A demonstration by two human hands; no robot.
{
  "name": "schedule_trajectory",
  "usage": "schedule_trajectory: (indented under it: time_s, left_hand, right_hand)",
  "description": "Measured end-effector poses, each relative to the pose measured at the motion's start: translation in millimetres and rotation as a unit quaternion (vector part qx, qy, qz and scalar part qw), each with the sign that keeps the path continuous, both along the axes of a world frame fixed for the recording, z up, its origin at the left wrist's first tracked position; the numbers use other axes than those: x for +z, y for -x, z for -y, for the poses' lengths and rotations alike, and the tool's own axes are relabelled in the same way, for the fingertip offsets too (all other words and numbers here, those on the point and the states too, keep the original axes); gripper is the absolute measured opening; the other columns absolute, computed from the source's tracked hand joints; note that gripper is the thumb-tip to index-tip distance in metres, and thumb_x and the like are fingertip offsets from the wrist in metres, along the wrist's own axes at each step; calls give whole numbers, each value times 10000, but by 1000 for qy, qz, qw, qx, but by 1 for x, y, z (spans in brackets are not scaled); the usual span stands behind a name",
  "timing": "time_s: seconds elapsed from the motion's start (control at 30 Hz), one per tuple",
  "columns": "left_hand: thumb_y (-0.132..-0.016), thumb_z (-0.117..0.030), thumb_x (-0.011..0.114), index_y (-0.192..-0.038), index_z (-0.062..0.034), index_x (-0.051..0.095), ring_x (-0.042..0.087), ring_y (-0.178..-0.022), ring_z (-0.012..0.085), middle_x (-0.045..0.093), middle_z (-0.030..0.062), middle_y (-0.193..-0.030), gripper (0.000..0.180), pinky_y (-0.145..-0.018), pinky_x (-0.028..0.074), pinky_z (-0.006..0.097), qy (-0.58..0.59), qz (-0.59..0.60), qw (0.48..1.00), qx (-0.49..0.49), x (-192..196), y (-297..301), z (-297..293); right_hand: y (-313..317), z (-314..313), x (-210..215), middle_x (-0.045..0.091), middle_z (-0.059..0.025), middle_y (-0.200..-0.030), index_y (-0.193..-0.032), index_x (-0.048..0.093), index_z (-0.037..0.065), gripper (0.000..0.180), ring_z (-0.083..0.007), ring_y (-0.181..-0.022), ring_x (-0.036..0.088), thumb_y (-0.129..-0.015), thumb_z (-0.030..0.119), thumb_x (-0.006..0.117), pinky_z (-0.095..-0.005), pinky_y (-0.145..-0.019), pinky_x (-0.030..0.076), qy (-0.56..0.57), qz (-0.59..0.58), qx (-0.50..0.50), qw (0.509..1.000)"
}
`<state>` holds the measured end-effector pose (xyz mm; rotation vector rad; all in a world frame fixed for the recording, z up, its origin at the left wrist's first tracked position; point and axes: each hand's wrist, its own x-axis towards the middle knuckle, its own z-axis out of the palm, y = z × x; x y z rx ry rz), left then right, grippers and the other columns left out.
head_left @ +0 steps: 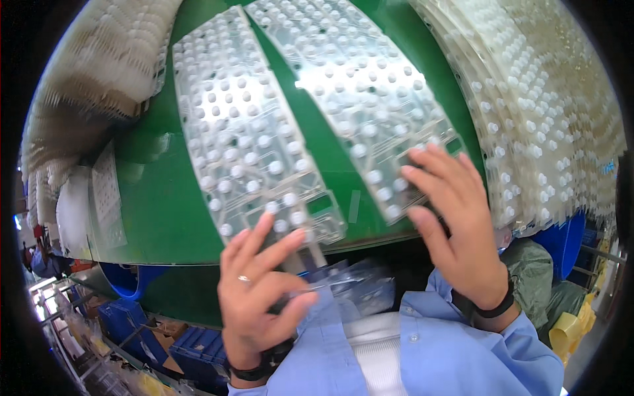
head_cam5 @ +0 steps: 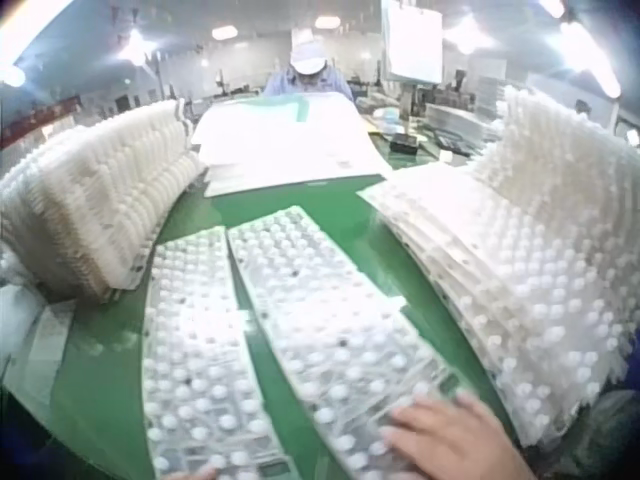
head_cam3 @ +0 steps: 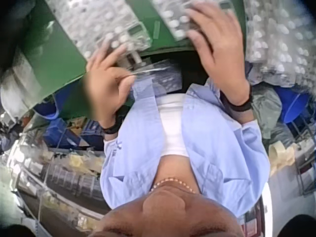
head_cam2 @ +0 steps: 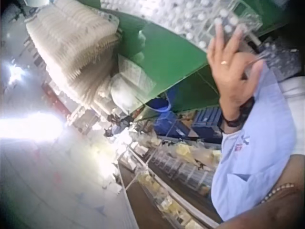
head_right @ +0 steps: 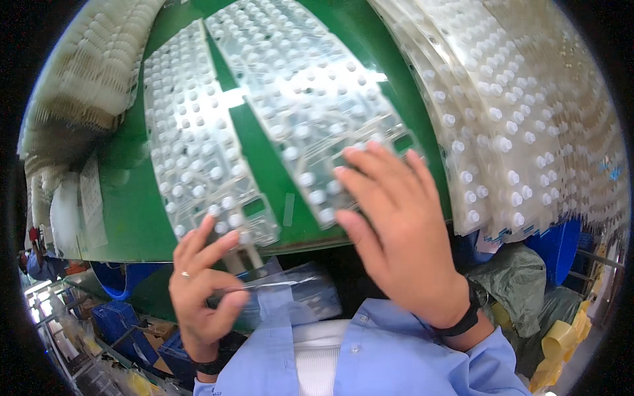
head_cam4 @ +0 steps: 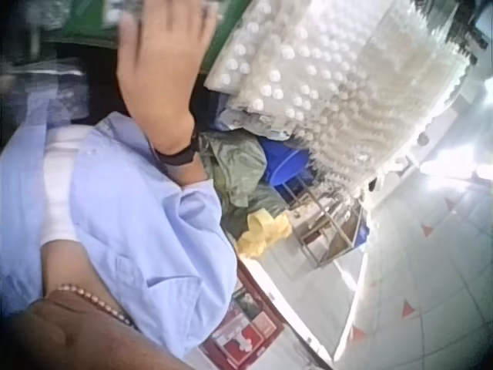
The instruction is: Inspecting and placing individual key switches or spacers onto a flexible keyboard membrane sheet.
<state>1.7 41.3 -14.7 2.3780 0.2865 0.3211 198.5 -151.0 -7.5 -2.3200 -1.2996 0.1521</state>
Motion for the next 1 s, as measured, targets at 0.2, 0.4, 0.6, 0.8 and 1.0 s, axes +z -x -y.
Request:
schedule_trajectory:
  time_s: [0.2, 0.4, 0.6, 0.8, 1.0]
  left_hand:
    - [-729, -291, 782, -728, -150, 685, 521, -1268, 343, 691, 77, -1193, 171, -1093, 288, 459, -8, 81, 996, 41, -4, -3, 27]
    - [-740, -287, 775, -729, -147, 679, 558, -1224, 317, 700, 65, -1164, 170, -1077, 304, 448, -20, 89, 996, 21, 2, 0, 26]
    - [-741, -268, 778, -705, -140, 640, 600, -1170, 265, 715, 30, -1122, 192, -1030, 351, 427, -28, 57, 998, 22, -1, -2, 20]
    - [-731, -253, 793, -696, -141, 601, 607, -1174, 249, 720, 11, -1118, 225, -987, 382, 408, -53, 43, 997, -36, -8, -5, 16]
    - [-740, -268, 787, -696, -146, 592, 624, -1151, 241, 715, 7, -1146, 234, -946, 391, 372, -49, 34, 997, -55, -12, -4, 9]
  right_hand:
    - [29, -5, 23, 627, -136, -1173, -1124, 648, 46, 338, -362, -1173, 549, -796, 69, 726, -438, -1000, 427, -139, -202, 60, 968]
    - [42, -5, 15, 627, -89, -974, -907, 685, 54, 185, -259, -915, 586, -742, 9, 755, -354, -806, 449, -194, -279, 61, 938]
    - [35, -17, 17, 628, -95, -983, -909, 687, 43, 168, -255, -917, 595, -755, -5, 737, -346, -804, 460, -180, -267, 57, 945]
    - [22, -27, 11, 603, -85, -1027, -936, 642, 6, 88, -158, -942, 593, -853, -15, 661, -272, -810, 475, -184, -366, -16, 912]
    - [26, -40, 5, 627, -43, -840, -923, 650, 2, 54, -78, -662, 537, -870, -1, 645, -224, -544, 410, -109, -386, -72, 913]
